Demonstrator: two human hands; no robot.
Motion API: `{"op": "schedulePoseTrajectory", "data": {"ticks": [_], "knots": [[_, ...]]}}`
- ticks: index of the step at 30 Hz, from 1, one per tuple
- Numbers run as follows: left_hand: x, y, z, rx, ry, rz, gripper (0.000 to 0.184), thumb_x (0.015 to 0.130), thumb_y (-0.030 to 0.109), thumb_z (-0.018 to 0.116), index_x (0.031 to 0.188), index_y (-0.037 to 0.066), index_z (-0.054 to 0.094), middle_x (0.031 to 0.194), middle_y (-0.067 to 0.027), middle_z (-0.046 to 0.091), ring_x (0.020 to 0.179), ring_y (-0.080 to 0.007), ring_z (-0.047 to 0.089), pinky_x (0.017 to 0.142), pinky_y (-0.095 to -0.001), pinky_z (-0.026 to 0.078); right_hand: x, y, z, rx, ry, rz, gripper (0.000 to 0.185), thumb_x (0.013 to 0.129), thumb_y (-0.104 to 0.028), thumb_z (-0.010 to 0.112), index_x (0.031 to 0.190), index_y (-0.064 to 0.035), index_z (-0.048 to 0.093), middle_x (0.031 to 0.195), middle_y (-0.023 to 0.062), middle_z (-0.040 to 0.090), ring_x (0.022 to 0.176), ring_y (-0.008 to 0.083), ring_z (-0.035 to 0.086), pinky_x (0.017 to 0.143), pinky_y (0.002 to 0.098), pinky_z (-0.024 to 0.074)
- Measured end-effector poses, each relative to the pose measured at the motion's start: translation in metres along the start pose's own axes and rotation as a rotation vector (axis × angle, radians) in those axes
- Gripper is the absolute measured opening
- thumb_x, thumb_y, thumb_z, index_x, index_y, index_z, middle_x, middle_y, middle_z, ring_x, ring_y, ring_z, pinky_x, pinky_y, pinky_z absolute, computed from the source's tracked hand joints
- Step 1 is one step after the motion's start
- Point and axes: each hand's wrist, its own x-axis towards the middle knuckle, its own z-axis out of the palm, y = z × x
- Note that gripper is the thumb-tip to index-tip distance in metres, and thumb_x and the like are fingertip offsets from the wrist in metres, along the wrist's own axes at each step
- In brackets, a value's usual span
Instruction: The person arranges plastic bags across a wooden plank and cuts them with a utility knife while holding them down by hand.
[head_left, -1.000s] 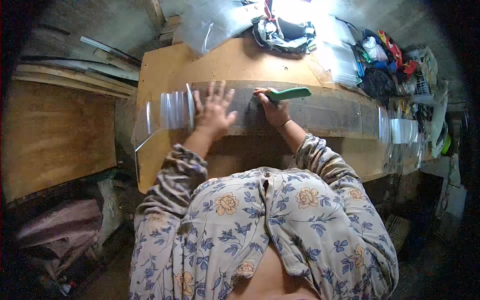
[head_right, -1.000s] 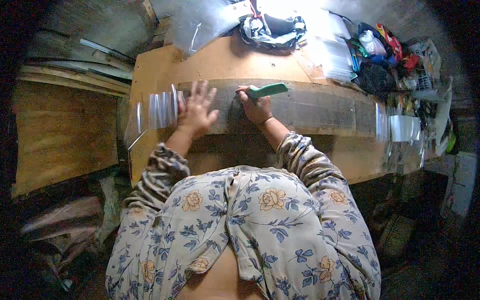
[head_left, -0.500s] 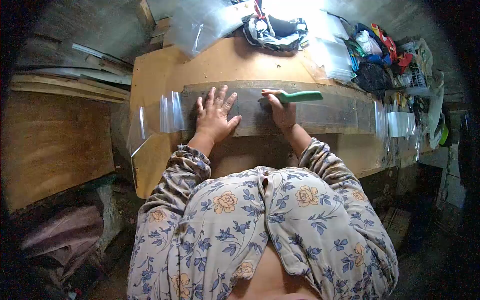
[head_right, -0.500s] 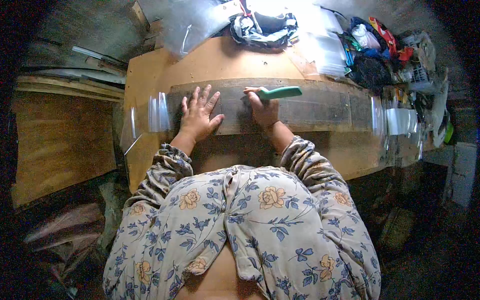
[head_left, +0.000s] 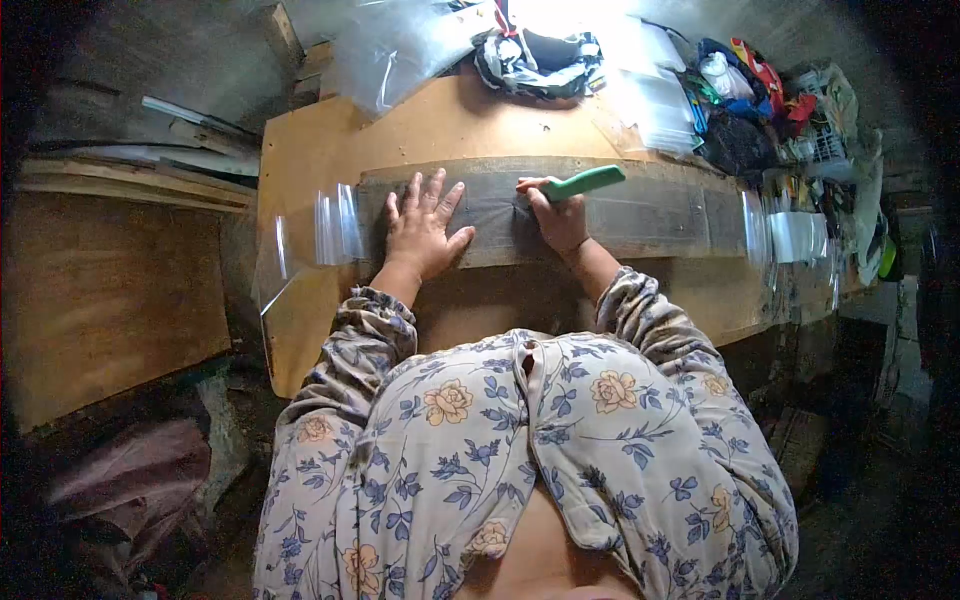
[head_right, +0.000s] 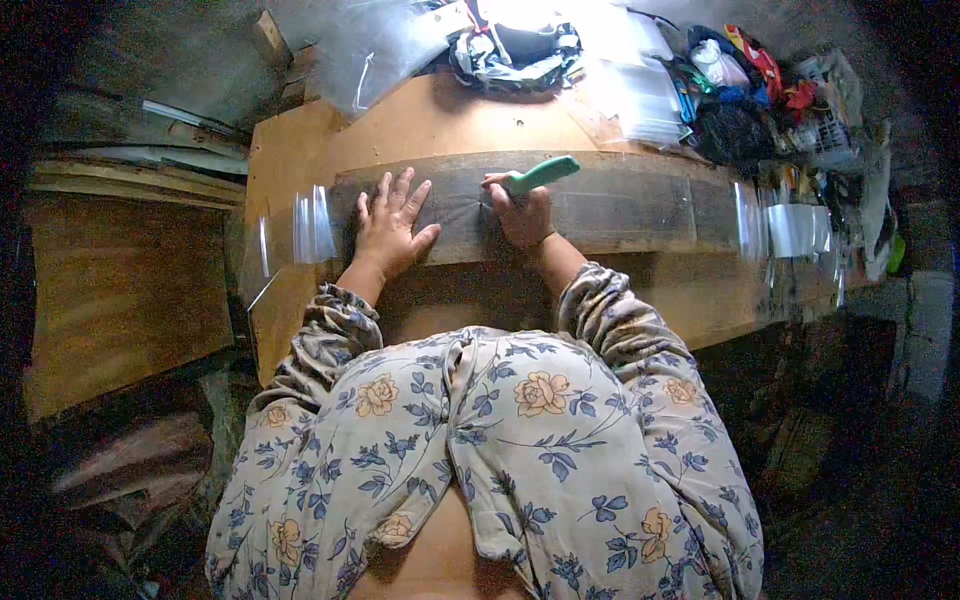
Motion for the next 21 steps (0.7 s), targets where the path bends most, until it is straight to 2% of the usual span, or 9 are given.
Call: {"op": "schedulePoseTrajectory", "data": {"ticks": [4,5,6,10,11,14,16,18,21], "knots": [[0.003,-0.004,-0.002,0.015,-0.014,-0.023,0.064,0.077,0.052,0.045,0.132,0.027,0.024,0.142,-0.0016,0.010,0.130,-0.0258,0.007,0.101,-0.0526,0.004,0.009,0.006,-0.014,-0.090,0.050,-0.058,0.013,0.079,-0.014,0.053,0.082,-0.0034,0.061,0.080,0.0091,0.063,0.073,0.0161,0.060,0.064,0.0277,0.0466],[-0.001,-0.007,0.000,0.007,-0.029,-0.036,0.064,0.077,0.052,0.045,0.133,0.027,0.023,0.142,-0.0013,0.010,0.130,-0.0253,0.007,0.101,-0.0523,0.004,0.011,0.010,-0.013,0.292,0.115,0.052,0.014,0.080,-0.014,0.053,0.083,-0.0022,0.061,0.080,0.0077,0.062,0.071,0.0140,0.058,0.063,0.0256,0.0457],[-0.004,-0.011,0.002,0.007,-0.035,-0.044,0.064,0.077,0.052,0.045,0.133,0.027,0.023,0.142,-0.0013,0.010,0.130,-0.0253,0.007,0.101,-0.0523,0.004,0.013,0.011,-0.022,0.147,0.089,0.087,0.015,0.080,-0.013,0.052,0.084,-0.0008,0.061,0.079,0.0067,0.062,0.071,0.0129,0.058,0.063,0.0240,0.0451],[-0.015,-0.040,0.000,0.008,-0.003,-0.052,0.065,0.077,0.052,0.045,0.133,0.029,0.021,0.142,0.0009,0.009,0.130,-0.0244,0.007,0.101,-0.0512,0.004,0.011,0.016,-0.006,0.262,0.065,0.135,0.014,0.079,-0.012,0.052,0.083,-0.0020,0.062,0.079,0.0062,0.063,0.072,0.0120,0.058,0.064,0.0248,0.0452],[-0.021,-0.047,-0.002,0.004,-0.010,-0.091,0.065,0.077,0.052,0.045,0.133,0.030,0.021,0.142,0.0012,0.008,0.130,-0.0245,0.006,0.101,-0.0512,0.004,0.011,0.016,0.002,0.115,0.092,0.042,0.014,0.079,-0.013,0.053,0.081,-0.0030,0.062,0.079,0.0069,0.064,0.072,0.0134,0.058,0.065,0.0267,0.0456],[-0.031,-0.061,-0.009,0.022,-0.038,-0.167,0.065,0.076,0.053,0.045,0.133,0.030,0.021,0.142,0.0018,0.007,0.130,-0.0253,0.006,0.100,-0.0536,0.004,0.008,-0.001,0.019,0.139,0.055,0.071,0.014,0.078,-0.013,0.053,0.080,-0.0039,0.063,0.080,0.0085,0.064,0.073,0.0160,0.060,0.066,0.0281,0.0461],[-0.034,-0.069,-0.010,0.056,-0.041,-0.189,0.066,0.076,0.055,0.045,0.132,0.031,0.022,0.142,0.0020,0.007,0.130,-0.0263,0.005,0.099,-0.0566,0.005,0.010,0.001,0.024,0.119,0.053,-0.007,0.013,0.077,-0.013,0.054,0.080,-0.0046,0.063,0.080,0.0092,0.064,0.074,0.0176,0.061,0.066,0.0288,0.0463],[-0.036,-0.074,-0.004,0.074,0.000,-0.170,0.066,0.076,0.057,0.044,0.132,0.031,0.022,0.142,0.0028,0.008,0.130,-0.0276,0.005,0.097,-0.0590,0.007,0.010,-0.002,0.023,-0.038,-0.002,0.107,0.012,0.076,-0.012,0.054,0.079,-0.0050,0.063,0.078,0.0086,0.064,0.073,0.0174,0.061,0.067,0.0286,0.0462],[-0.036,-0.076,-0.003,0.072,0.005,-0.163,0.065,0.075,0.056,0.044,0.132,0.032,0.023,0.142,0.0035,0.008,0.130,-0.0282,0.006,0.097,-0.0588,0.008,0.013,0.004,0.026,0.034,0.044,0.018,0.012,0.076,-0.012,0.053,0.080,-0.0054,0.063,0.077,0.0083,0.064,0.073,0.0175,0.061,0.066,0.0288,0.0463]]}}
